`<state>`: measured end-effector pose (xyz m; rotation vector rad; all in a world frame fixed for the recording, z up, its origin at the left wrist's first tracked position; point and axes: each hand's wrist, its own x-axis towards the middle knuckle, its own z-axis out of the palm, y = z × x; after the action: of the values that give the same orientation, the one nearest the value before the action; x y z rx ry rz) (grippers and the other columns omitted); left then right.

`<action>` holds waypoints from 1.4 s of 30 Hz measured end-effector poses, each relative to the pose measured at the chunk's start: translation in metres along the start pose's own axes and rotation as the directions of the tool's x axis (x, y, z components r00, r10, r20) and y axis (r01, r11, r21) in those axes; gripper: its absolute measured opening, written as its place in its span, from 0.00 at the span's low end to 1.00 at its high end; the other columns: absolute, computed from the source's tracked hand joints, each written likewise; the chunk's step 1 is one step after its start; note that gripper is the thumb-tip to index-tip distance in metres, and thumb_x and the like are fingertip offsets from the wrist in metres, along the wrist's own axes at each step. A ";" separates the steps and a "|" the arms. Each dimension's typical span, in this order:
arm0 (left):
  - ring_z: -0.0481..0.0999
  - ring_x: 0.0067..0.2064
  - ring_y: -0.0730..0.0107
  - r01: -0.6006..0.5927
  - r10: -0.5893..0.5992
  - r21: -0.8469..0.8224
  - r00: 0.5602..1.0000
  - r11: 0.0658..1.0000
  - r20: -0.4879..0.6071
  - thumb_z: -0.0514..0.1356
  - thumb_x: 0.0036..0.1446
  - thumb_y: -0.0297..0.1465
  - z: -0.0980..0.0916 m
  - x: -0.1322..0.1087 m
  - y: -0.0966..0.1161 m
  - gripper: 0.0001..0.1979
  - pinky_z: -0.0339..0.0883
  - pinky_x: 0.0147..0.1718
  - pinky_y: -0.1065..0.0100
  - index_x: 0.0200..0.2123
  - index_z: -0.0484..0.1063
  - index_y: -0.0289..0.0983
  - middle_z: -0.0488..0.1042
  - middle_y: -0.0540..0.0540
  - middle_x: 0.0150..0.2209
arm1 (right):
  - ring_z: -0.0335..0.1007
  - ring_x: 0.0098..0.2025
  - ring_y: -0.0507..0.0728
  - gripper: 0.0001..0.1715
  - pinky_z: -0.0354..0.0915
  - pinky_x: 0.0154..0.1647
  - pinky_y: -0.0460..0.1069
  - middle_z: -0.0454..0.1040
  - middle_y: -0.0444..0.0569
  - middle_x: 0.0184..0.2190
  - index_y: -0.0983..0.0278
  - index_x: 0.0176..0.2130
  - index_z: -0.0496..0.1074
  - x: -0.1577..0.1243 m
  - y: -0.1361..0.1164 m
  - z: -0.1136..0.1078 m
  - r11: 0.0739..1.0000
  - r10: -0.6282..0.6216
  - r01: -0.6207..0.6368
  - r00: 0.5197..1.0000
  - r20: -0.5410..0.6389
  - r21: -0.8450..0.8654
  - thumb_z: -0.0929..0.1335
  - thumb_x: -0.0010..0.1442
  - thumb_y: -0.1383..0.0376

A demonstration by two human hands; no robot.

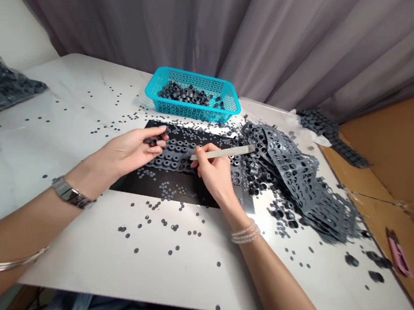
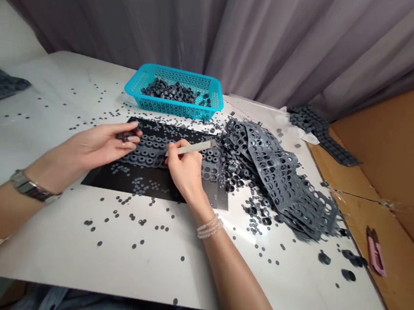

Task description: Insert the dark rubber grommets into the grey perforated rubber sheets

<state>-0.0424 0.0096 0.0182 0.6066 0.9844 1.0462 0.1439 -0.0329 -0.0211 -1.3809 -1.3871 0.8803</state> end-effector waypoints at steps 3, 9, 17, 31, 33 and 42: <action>0.72 0.30 0.75 0.132 -0.131 -0.157 0.991 0.979 0.016 0.57 0.58 0.17 0.001 0.003 -0.005 0.06 0.63 0.20 0.81 0.30 0.71 0.29 0.73 0.38 0.33 | 0.60 0.18 0.49 0.16 0.56 0.21 0.45 0.71 0.40 0.19 0.61 0.27 0.66 0.005 -0.001 -0.008 0.983 0.052 -0.037 0.995 -0.080 0.179 0.66 0.63 0.55; 0.76 0.34 0.70 0.190 -0.183 -0.238 0.982 0.953 0.051 0.54 0.61 0.17 0.010 -0.004 -0.008 0.08 0.70 0.25 0.79 0.33 0.71 0.28 0.74 0.33 0.37 | 0.59 0.16 0.47 0.11 0.55 0.18 0.44 0.71 0.40 0.18 0.62 0.27 0.67 0.018 -0.018 -0.012 0.939 0.088 -0.038 0.987 -0.132 0.343 0.67 0.60 0.61; 0.78 0.38 0.63 0.164 -0.148 -0.280 0.986 0.946 0.077 0.54 0.59 0.20 0.005 -0.003 -0.009 0.08 0.75 0.31 0.72 0.35 0.74 0.26 0.75 0.32 0.38 | 0.59 0.17 0.48 0.14 0.55 0.19 0.44 0.70 0.40 0.18 0.62 0.27 0.66 0.007 -0.006 0.008 0.939 0.106 -0.073 0.991 -0.080 0.335 0.67 0.61 0.58; 0.65 0.27 0.67 -0.427 0.381 0.896 0.854 0.120 0.355 0.65 0.50 0.30 0.002 -0.006 -0.017 0.05 0.56 0.33 0.66 0.31 0.82 0.40 0.70 0.50 0.22 | 0.64 0.22 0.52 0.18 0.57 0.26 0.46 0.70 0.42 0.18 0.60 0.24 0.64 0.004 0.003 0.014 0.994 -0.049 0.053 0.998 0.040 -0.099 0.64 0.63 0.57; 0.68 0.30 0.64 -0.474 0.406 0.874 0.823 0.106 0.397 0.66 0.48 0.29 -0.002 -0.003 -0.023 0.05 0.56 0.35 0.65 0.31 0.82 0.41 0.75 0.48 0.25 | 0.64 0.23 0.53 0.18 0.56 0.27 0.47 0.70 0.42 0.18 0.60 0.24 0.64 0.004 0.002 0.014 0.992 -0.052 0.056 0.998 0.044 -0.114 0.64 0.63 0.58; 0.63 0.26 0.69 -0.507 0.407 0.828 0.826 0.239 0.389 0.65 0.46 0.23 0.004 -0.009 -0.024 0.06 0.53 0.29 0.68 0.22 0.78 0.40 0.69 0.50 0.22 | 0.62 0.22 0.53 0.17 0.52 0.27 0.48 0.68 0.43 0.18 0.59 0.24 0.62 0.001 -0.007 0.017 0.953 -0.149 0.167 0.985 0.087 -0.254 0.63 0.64 0.64</action>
<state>-0.0302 -0.0087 0.0040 2.0041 1.3131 0.8620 0.1260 -0.0302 -0.0193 -1.4204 -1.6878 0.6612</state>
